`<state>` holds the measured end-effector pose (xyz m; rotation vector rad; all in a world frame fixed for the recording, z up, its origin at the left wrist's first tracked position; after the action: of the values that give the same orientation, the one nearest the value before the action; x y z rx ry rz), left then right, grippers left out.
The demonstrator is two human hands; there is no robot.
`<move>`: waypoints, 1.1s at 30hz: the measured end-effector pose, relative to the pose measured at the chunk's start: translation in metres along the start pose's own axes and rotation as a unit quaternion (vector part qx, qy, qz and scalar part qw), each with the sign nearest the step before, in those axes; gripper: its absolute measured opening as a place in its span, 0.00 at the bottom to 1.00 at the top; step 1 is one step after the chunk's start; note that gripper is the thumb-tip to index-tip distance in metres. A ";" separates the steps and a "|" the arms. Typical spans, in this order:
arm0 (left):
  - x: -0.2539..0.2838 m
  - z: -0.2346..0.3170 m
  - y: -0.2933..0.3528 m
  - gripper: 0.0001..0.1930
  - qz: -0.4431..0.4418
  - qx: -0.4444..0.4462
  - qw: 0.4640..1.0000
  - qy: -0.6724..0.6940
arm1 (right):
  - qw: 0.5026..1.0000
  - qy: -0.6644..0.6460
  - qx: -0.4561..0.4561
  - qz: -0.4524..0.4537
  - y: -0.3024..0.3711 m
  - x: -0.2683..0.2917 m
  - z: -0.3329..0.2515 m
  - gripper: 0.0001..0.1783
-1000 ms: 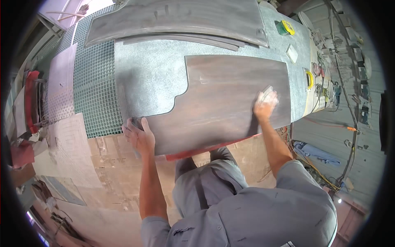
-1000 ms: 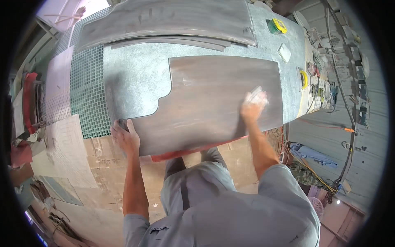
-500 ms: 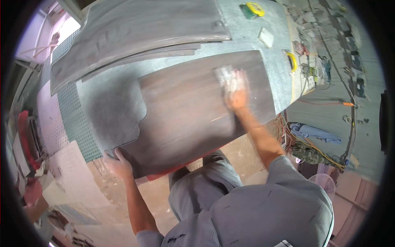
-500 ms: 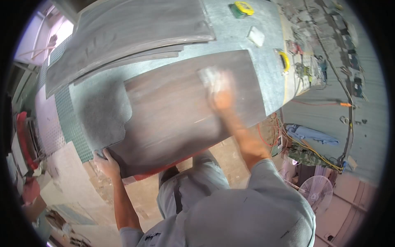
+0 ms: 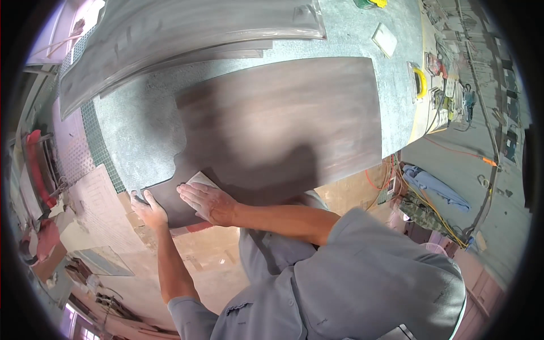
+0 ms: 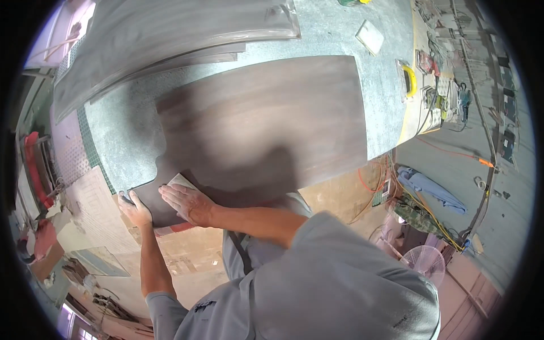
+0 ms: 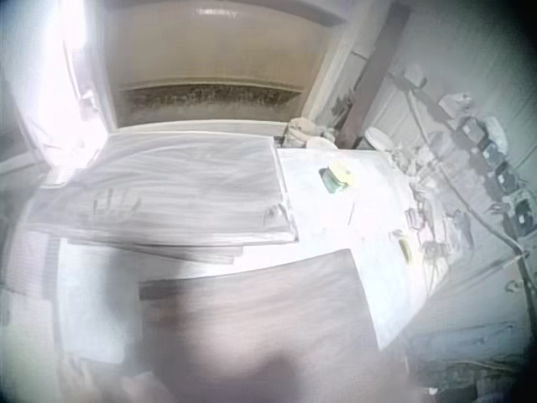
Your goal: The person sands the surface and edges of several shaped wood panels by hand using a sanding block and a piece of sandpaper. The person wipes the dust off the panels with a cloth and stacks them together.
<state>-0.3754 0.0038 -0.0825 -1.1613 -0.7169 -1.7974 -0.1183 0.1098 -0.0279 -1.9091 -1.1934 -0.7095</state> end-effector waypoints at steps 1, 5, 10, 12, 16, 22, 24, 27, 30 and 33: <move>0.000 -0.011 0.001 0.35 0.001 -0.001 1.000 -0.006 | 1.000 -0.012 -0.010 0.000 0.008 0.008 0.007 0.49; 0.003 -0.006 0.004 0.33 0.011 -0.004 1.000 -0.016 | 0.976 0.059 -0.189 0.089 0.127 0.136 0.108 0.45; 0.001 0.006 0.009 0.33 0.021 -0.003 1.000 -0.022 | 0.776 0.361 -0.491 0.163 0.318 0.287 0.271 0.40; 0.002 0.009 0.012 0.34 0.022 -0.001 1.000 -0.011 | 0.692 0.406 -0.561 0.203 0.293 0.287 0.289 0.40; 0.007 0.002 0.017 0.37 0.026 0.053 0.998 -0.017 | 0.884 0.303 -0.353 0.052 0.039 0.168 0.194 0.44; 0.010 0.015 0.007 0.33 0.054 -0.023 0.998 -0.025 | 0.987 0.129 -0.090 0.019 -0.079 0.066 0.148 0.47; 0.017 0.018 0.009 0.32 0.031 -0.006 0.998 -0.046 | 0.986 0.082 -0.136 0.060 -0.040 0.109 0.171 0.47; 0.018 0.018 0.010 0.33 0.030 -0.007 0.999 -0.042 | 0.905 0.357 -0.229 0.039 0.079 0.189 0.257 0.45; 0.009 0.012 0.011 0.33 0.045 -0.014 0.998 -0.029 | 0.815 0.389 -0.381 0.199 0.200 0.298 0.340 0.37; 0.001 0.002 0.003 0.33 0.034 -0.025 0.998 -0.039 | 0.724 0.373 -0.546 0.198 0.243 0.336 0.374 0.37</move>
<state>-0.3722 0.0038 -0.0802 -1.2788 -0.6734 -1.7309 0.2626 0.5168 -0.0519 -2.1862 0.3071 -1.9546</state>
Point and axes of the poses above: each hand's wrist, its own y-axis away from the middle knuckle, its own x-axis out of the back of the hand, z = x × y, the point moved 6 cm from there along -y, towards the middle knuckle, and after that the axes turned 10 degrees about x, right-handed, at the moved point
